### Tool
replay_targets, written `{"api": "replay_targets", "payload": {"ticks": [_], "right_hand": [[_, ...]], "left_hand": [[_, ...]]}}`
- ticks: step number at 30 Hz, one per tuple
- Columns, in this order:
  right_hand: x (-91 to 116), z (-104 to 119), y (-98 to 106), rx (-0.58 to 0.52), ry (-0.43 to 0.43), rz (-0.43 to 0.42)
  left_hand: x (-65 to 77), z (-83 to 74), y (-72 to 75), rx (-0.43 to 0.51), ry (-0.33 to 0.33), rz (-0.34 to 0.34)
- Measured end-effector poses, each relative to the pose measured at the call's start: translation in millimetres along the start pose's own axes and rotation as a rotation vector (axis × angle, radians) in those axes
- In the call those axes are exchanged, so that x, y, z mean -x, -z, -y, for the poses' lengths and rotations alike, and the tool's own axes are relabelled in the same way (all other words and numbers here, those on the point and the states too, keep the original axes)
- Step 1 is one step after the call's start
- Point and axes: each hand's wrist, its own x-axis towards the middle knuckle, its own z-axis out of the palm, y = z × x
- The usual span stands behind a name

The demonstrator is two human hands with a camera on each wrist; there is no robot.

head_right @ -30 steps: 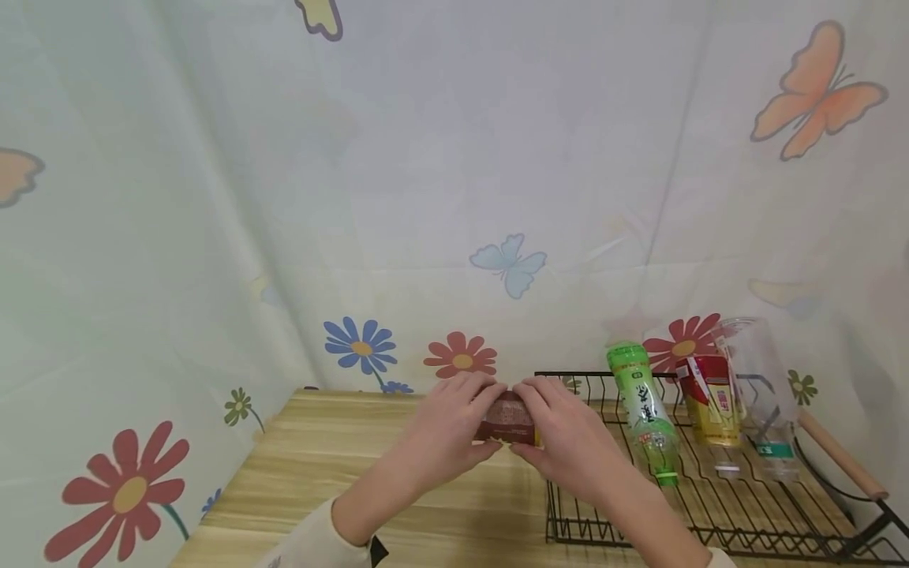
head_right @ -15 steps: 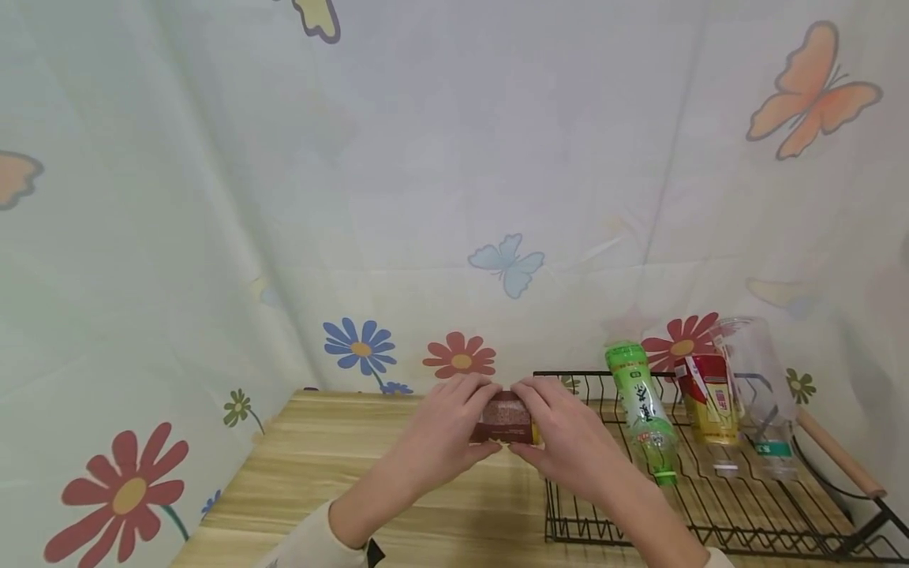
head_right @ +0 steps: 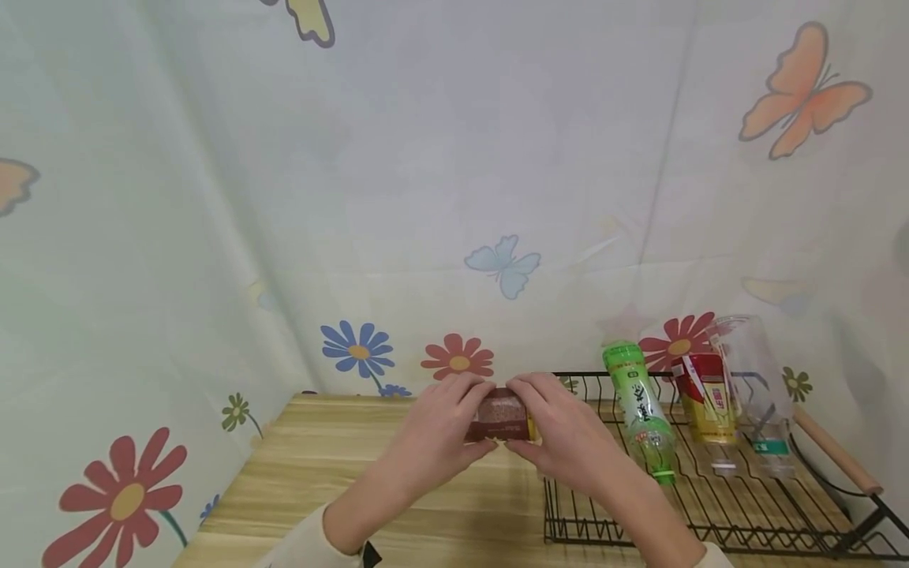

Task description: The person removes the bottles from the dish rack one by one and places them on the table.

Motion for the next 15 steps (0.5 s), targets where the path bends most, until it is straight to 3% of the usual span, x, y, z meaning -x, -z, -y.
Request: {"api": "replay_targets", "payload": {"ticks": [15], "right_hand": [[-5,2,8,0.065,0.074,-0.078]], "left_hand": [[-1.0,1.9,10.5,-0.138,-0.012,-0.076]]}}
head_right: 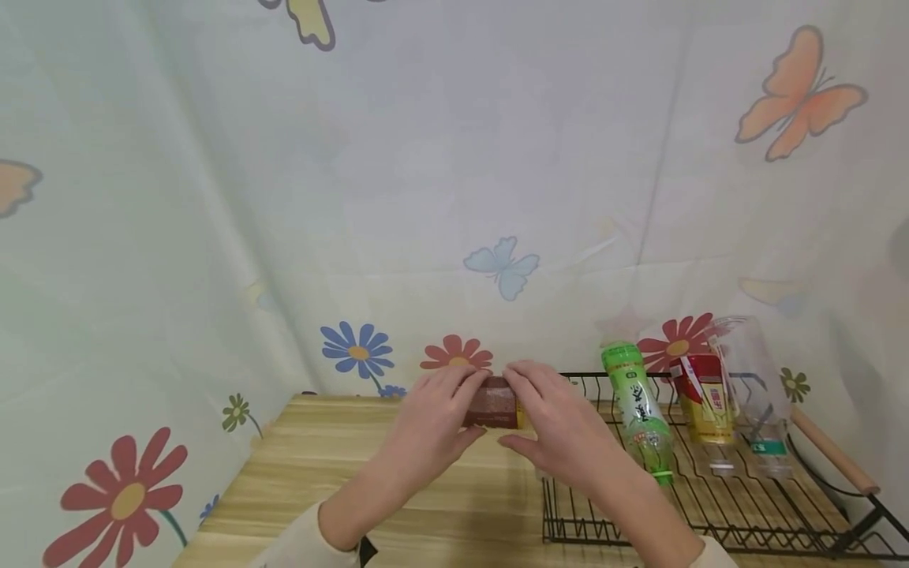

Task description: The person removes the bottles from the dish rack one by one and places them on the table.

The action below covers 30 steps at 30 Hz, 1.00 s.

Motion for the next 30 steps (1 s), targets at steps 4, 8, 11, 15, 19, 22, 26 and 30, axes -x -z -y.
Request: {"api": "replay_targets", "payload": {"ticks": [4,8,11,15,19,22,26,30], "right_hand": [[2,-8,7,0.006,0.009,-0.041],[6,-16,17,0.018,-0.008,-0.047],[8,-22,23,0.026,-0.02,-0.048],[12,-30,30,0.019,-0.04,-0.057],[17,-36,33,0.002,-0.074,-0.071],[21,-42,36,-0.003,-0.108,-0.077],[26,-48,42,-0.036,-0.159,-0.076],[31,-56,47,-0.075,-0.207,-0.067]], "left_hand": [[2.6,8.7,-3.4,-0.019,0.012,-0.017],[6.8,20.5,-6.5,-0.025,0.035,-0.035],[9.7,30.0,-7.9,-0.01,0.049,-0.045],[14.8,44.6,-9.5,0.04,0.063,-0.071],[22.9,63.2,-12.9,0.129,0.089,-0.12],[28.7,78.5,-13.7,0.195,0.108,-0.166],[35.9,99.5,-11.9,0.275,0.138,-0.225],[45.2,119.7,-6.9,0.387,0.196,-0.263]]}}
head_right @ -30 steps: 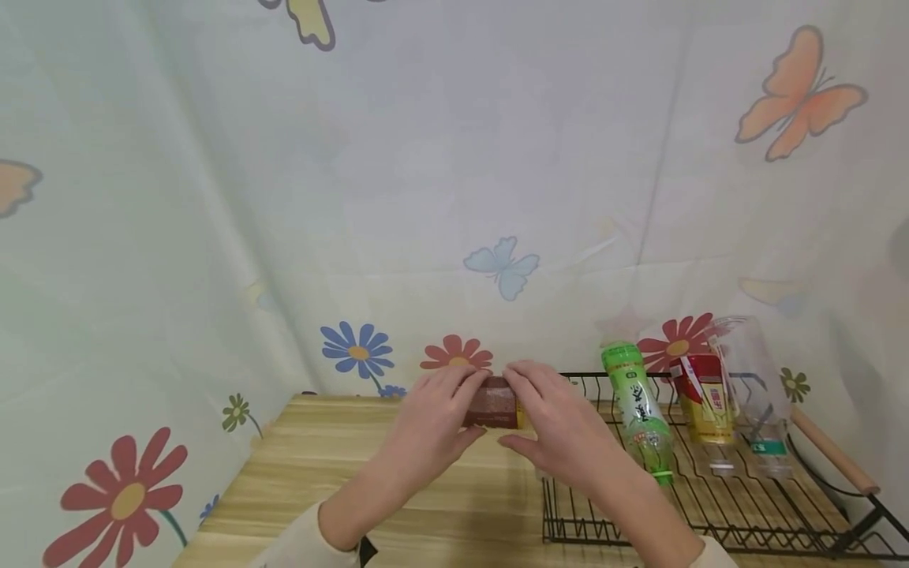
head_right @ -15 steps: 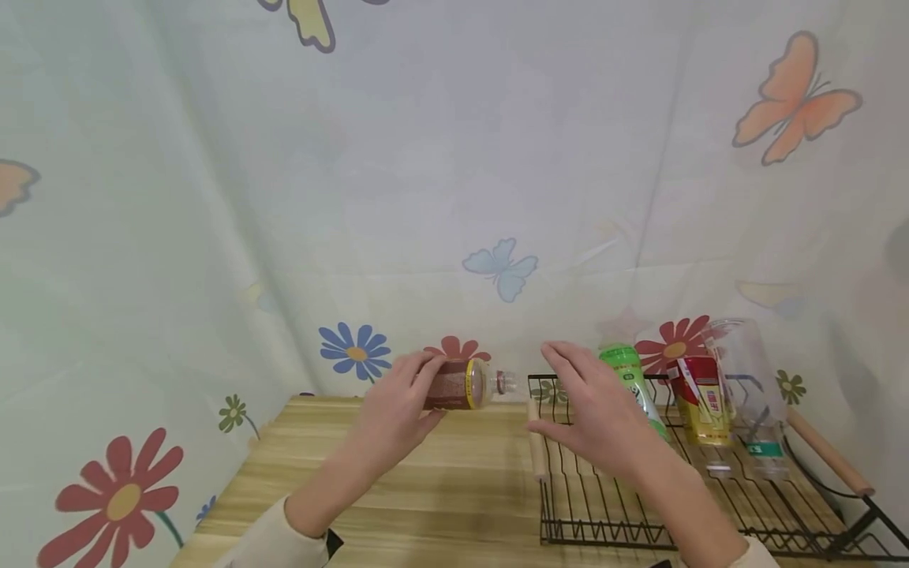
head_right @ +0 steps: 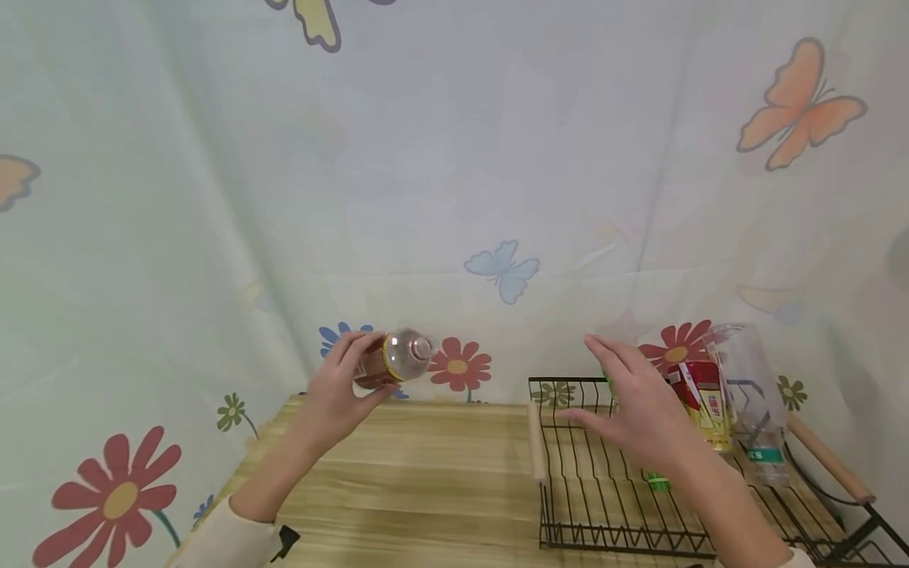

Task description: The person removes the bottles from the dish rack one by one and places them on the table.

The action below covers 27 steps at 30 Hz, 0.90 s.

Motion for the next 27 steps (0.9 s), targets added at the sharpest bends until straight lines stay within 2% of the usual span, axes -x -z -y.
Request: {"api": "replay_targets", "payload": {"ticks": [3,8,14,16,19,22,27], "right_hand": [[2,-6,4,-0.009,-0.04,0.014],[6,-20,4,-0.004,-0.096,0.028],[15,-37,-1,-0.006,-0.121,0.007],[18,-41,-2,0.0,-0.114,-0.006],[23,-49,-6,0.009,-0.14,0.001],[28,-56,-11,-0.004,-0.209,0.035],[36,-69,-19,-0.05,-0.284,0.069]], "left_hand": [[1.8,11.4,12.9,0.075,0.056,-0.035],[8.3,38.4,26.4,0.135,0.176,-0.161],[26.2,78.4,27.3,0.277,0.457,-0.366],[33.6,89.7,25.8,0.306,0.552,-0.405],[44.7,103.9,21.9,0.326,0.666,-0.43],[58.2,118.7,13.8,0.332,0.759,-0.442],[81.4,142.9,-3.3,0.299,0.868,-0.426]]}}
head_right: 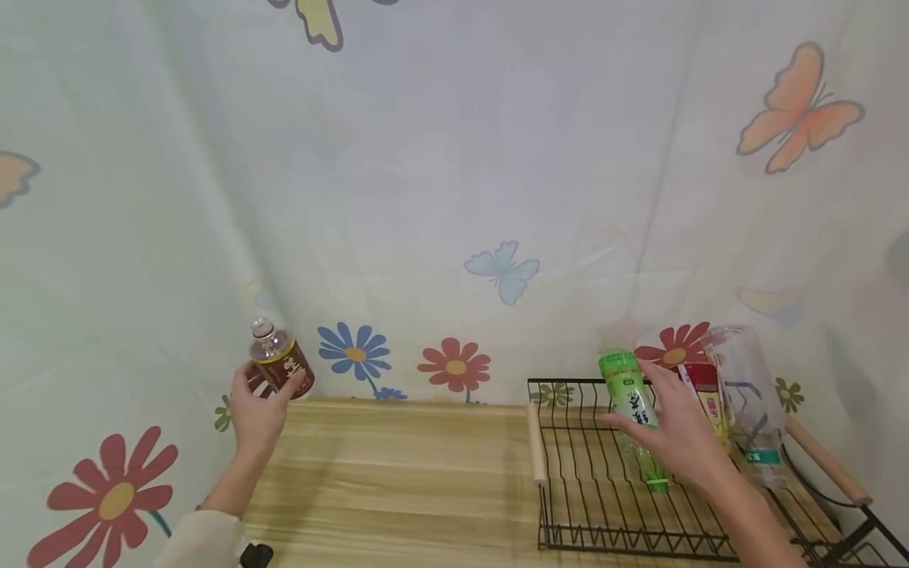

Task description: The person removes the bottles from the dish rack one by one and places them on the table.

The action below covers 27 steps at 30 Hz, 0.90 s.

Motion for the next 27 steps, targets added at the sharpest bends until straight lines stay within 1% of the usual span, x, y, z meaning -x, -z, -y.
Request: {"api": "replay_targets", "payload": {"ticks": [2,5,11,15,20,22,27], "right_hand": [[1,-6,-2,-0.008,-0.015,0.001],[0,-13,-4,-0.011,-0.04,0.002],[-1,-21,-9,-0.017,-0.102,0.056],[0,-24,-12,-0.012,-0.125,0.089],[0,-27,-16,-0.001,-0.139,0.114],[-1,-29,-18,0.005,-0.142,0.12],[-2,-34,-20,0.006,-0.143,0.127]], "left_hand": [[0.2,11.7,-1.5,-0.02,0.029,0.016],[2.4,25.7,-3.6,-0.051,0.074,0.058],[7.0,45.9,-3.6,-0.077,0.136,0.125],[9.7,60.2,-1.3,-0.089,0.169,0.166],[14.1,82.9,-0.3,-0.11,0.19,0.214],[16.6,88.3,-1.1,-0.12,0.192,0.234],[21.1,91.5,-2.9,-0.13,0.183,0.256]]}}
